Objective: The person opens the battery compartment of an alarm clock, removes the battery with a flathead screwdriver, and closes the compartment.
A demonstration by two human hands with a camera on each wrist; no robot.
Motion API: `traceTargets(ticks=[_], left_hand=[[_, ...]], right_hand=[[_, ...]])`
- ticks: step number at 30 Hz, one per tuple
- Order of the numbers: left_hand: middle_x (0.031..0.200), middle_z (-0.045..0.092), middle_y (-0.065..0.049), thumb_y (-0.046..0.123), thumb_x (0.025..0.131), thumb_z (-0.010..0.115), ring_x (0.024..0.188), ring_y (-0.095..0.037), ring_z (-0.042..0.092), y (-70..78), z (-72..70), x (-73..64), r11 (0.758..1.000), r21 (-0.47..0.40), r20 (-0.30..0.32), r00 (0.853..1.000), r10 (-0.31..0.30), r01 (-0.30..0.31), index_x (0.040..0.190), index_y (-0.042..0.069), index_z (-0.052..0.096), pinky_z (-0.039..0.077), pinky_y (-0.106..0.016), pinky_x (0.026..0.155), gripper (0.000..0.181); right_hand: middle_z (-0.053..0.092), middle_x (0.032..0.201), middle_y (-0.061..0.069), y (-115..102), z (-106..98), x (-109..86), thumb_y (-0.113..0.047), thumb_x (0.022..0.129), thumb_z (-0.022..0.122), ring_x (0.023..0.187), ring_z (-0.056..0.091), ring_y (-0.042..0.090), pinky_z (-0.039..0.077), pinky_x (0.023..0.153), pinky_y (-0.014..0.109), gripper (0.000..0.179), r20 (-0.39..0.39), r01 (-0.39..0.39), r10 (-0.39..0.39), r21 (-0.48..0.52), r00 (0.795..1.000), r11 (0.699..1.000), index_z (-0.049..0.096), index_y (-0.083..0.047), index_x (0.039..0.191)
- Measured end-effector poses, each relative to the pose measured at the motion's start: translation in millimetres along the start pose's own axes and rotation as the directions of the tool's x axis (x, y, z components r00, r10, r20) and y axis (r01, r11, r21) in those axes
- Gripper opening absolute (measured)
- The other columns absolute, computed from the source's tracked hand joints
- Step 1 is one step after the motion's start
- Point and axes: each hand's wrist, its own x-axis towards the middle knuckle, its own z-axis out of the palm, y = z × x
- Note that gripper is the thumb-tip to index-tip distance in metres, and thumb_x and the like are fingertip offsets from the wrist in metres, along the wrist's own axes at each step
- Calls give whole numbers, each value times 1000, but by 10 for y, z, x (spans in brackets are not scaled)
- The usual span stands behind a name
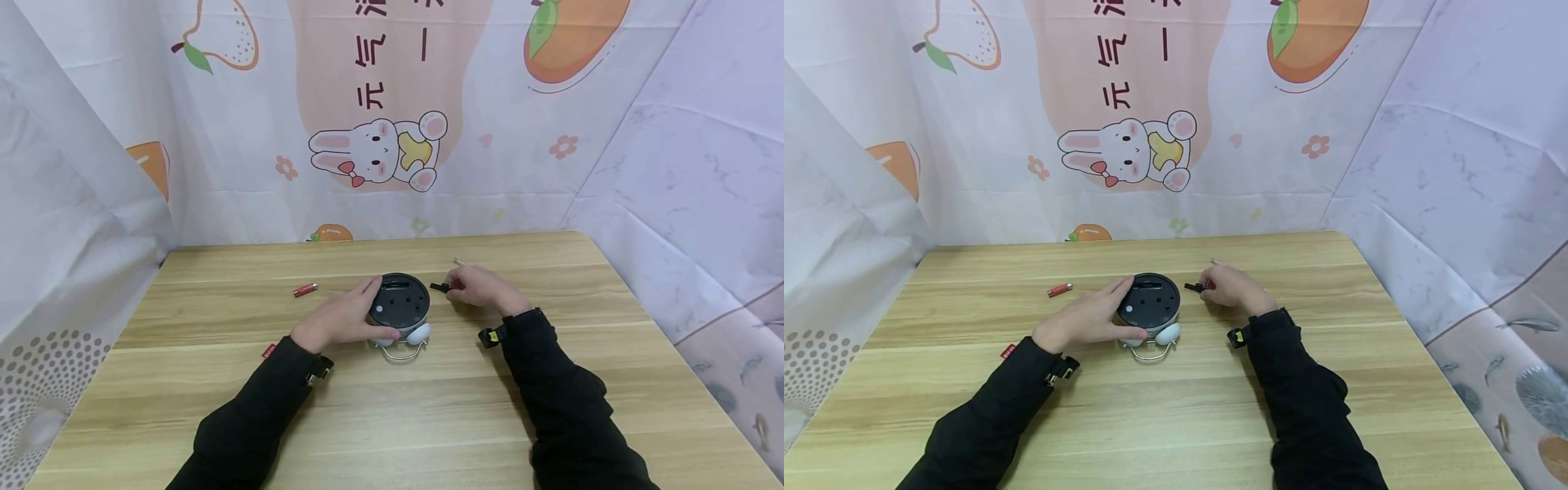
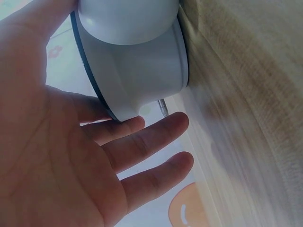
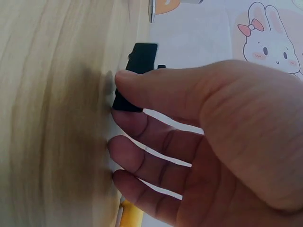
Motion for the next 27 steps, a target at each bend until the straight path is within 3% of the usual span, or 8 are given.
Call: traceTargets(ticks=[9,27], left_hand=[[166,21,-9,76,81,67,139,-29,44,12,-13,-6,1000,-19,11,1000,-18,18,163,9,16,40,-45,110,118],[166,22,-9,76,80,67,137,-30,46,14,-24,4,1000,-24,15,1000,-16,17,163,9,15,42,-46,108,118]], right_hand=[[67,94,5,-31,-15,18,-13,98,68,82,57,19,46,74,36,6,-69,24,-18,90,997,996,70,-7,100],[73,95,15,-219,-104,19,-15,99,69,81,65,20,51,73,33,32,-141,170,-135,282,981,944,67,0,127]])
